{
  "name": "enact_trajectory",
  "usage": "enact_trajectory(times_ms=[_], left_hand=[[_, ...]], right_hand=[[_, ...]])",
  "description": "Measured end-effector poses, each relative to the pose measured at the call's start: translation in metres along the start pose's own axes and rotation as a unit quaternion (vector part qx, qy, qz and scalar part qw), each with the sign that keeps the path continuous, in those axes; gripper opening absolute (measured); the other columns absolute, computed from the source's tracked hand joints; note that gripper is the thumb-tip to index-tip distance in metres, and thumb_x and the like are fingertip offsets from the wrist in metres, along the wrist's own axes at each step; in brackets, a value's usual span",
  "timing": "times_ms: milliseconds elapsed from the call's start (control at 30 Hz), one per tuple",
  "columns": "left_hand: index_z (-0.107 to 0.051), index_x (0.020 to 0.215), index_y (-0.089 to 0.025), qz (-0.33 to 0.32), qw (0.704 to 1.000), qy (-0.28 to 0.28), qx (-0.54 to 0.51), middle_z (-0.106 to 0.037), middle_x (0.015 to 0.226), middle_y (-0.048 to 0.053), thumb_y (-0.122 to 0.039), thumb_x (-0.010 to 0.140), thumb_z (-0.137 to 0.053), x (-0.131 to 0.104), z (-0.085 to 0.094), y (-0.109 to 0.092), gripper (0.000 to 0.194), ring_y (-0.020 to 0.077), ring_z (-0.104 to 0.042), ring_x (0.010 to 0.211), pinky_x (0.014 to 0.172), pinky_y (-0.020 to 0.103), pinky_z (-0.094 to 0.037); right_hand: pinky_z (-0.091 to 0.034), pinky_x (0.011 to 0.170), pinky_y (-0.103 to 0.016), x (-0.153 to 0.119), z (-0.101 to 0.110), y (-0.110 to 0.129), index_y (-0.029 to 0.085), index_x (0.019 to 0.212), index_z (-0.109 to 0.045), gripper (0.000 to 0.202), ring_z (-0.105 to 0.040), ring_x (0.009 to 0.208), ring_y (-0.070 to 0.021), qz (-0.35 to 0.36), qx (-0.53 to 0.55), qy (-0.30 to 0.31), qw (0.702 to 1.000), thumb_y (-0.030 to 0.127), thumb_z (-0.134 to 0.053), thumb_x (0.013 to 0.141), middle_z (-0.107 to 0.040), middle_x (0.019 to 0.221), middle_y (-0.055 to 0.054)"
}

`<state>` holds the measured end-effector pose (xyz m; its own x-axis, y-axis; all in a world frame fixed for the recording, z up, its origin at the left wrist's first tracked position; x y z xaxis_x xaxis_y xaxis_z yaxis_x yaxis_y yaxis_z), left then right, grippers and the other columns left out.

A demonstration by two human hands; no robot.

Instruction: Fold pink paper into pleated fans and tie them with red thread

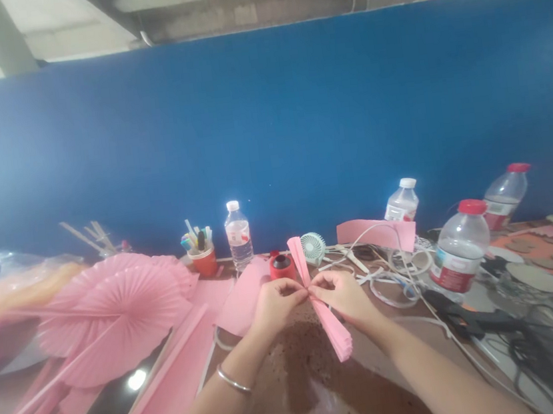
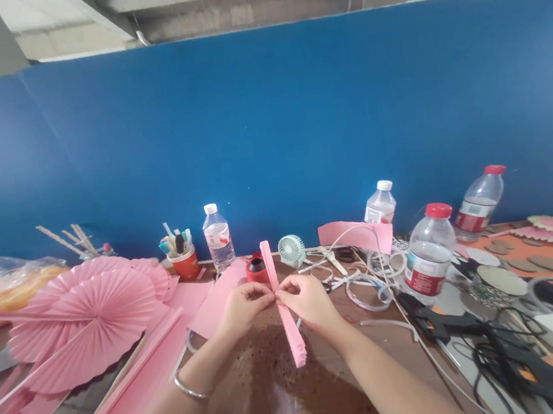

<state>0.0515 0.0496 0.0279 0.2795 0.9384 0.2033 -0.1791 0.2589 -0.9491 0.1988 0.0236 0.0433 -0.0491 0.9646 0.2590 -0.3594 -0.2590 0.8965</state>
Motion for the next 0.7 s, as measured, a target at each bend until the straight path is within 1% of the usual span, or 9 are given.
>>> enact_trajectory(times_ms=[133,200,300,367,467,533,567,633,700], left_hand=[[-0.065,0.067,-0.014,-0.015,1.000,-0.009,0.024,-0.066,0.070,0.003,-0.027,0.067,-0.062,-0.001,0.001,-0.005,0.013,0.0156,-0.059,0.067,0.063,0.025,-0.045],[-0.063,0.066,-0.014,-0.020,0.999,-0.012,0.029,-0.066,0.070,0.003,-0.026,0.067,-0.061,0.000,0.001,-0.004,0.012,0.0155,-0.058,0.067,0.062,0.024,-0.045],[-0.062,0.067,-0.014,-0.026,0.999,-0.017,0.029,-0.067,0.078,0.005,-0.024,0.067,-0.060,0.001,0.001,0.000,0.011,0.0159,-0.059,0.071,0.065,0.024,-0.045],[-0.061,0.067,-0.014,-0.027,0.999,-0.016,0.029,-0.067,0.079,0.005,-0.023,0.067,-0.060,0.002,0.001,0.003,0.010,0.0160,-0.059,0.071,0.066,0.024,-0.045],[-0.060,0.066,-0.014,-0.028,0.999,-0.009,0.030,-0.066,0.078,0.005,-0.022,0.067,-0.058,0.003,0.001,0.004,0.009,0.0157,-0.059,0.069,0.064,0.024,-0.045],[-0.059,0.066,-0.014,-0.028,0.999,-0.006,0.034,-0.065,0.076,0.004,-0.022,0.067,-0.057,0.003,0.001,0.002,0.009,0.0154,-0.058,0.068,0.063,0.024,-0.045],[-0.059,0.066,-0.014,-0.029,0.999,-0.004,0.039,-0.065,0.074,0.004,-0.022,0.067,-0.058,0.002,0.001,0.002,0.009,0.0152,-0.058,0.067,0.062,0.024,-0.044],[-0.060,0.066,-0.015,-0.030,0.998,0.001,0.051,-0.063,0.068,0.002,-0.023,0.067,-0.058,0.001,0.000,0.000,0.009,0.0145,-0.056,0.064,0.060,0.024,-0.043],[-0.060,0.066,-0.016,-0.030,0.998,0.007,0.061,-0.062,0.066,0.001,-0.024,0.067,-0.058,-0.001,0.000,-0.001,0.009,0.0138,-0.054,0.061,0.057,0.023,-0.041]], right_hand=[[-0.039,0.055,-0.023,0.000,0.000,-0.002,0.014,0.065,-0.060,0.011,-0.053,0.059,-0.0137,0.006,0.013,0.002,1.000,0.022,-0.055,0.070,-0.060,0.061,-0.001],[-0.039,0.055,-0.023,0.000,-0.001,-0.005,0.015,0.066,-0.060,0.011,-0.053,0.059,-0.0136,0.008,0.014,-0.002,1.000,0.024,-0.056,0.070,-0.060,0.061,-0.001],[-0.038,0.054,-0.023,0.001,-0.002,-0.011,0.015,0.067,-0.058,0.013,-0.052,0.058,-0.0132,0.005,0.022,-0.018,1.000,0.028,-0.058,0.069,-0.058,0.061,0.000],[-0.037,0.052,-0.022,0.002,-0.003,-0.014,0.016,0.074,-0.057,0.013,-0.050,0.052,-0.0120,-0.018,0.052,-0.021,0.998,0.027,-0.060,0.068,-0.056,0.056,0.003],[-0.035,0.048,-0.022,0.003,-0.008,-0.017,0.016,0.085,-0.058,0.021,-0.046,0.046,-0.0108,-0.063,0.116,0.016,0.991,0.025,-0.060,0.066,-0.052,0.051,0.005],[-0.035,0.050,-0.022,0.003,-0.010,-0.016,0.015,0.082,-0.061,0.018,-0.048,0.051,-0.0115,-0.062,0.132,0.043,0.988,0.026,-0.058,0.068,-0.055,0.056,0.003],[-0.036,0.051,-0.023,0.003,-0.010,-0.016,0.014,0.077,-0.062,0.016,-0.048,0.054,-0.0120,-0.055,0.125,0.044,0.990,0.027,-0.057,0.069,-0.056,0.059,0.001],[-0.036,0.053,-0.023,0.004,-0.008,-0.016,0.013,0.068,-0.062,0.016,-0.048,0.057,-0.0123,-0.044,0.101,0.031,0.993,0.028,-0.056,0.070,-0.056,0.061,0.000],[-0.035,0.052,-0.023,0.004,-0.005,-0.016,0.013,0.065,-0.061,0.017,-0.046,0.054,-0.0115,-0.044,0.083,0.017,0.995,0.029,-0.056,0.071,-0.054,0.059,0.000]])
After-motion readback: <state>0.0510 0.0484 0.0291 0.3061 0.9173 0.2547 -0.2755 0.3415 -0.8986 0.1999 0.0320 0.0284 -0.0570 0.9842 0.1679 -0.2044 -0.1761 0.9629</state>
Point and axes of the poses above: each hand's wrist, its own x-axis towards the middle knuckle, its own z-axis out of the back of the hand, y = z × x, the point moved 3 cm from there along x, towards the middle knuckle
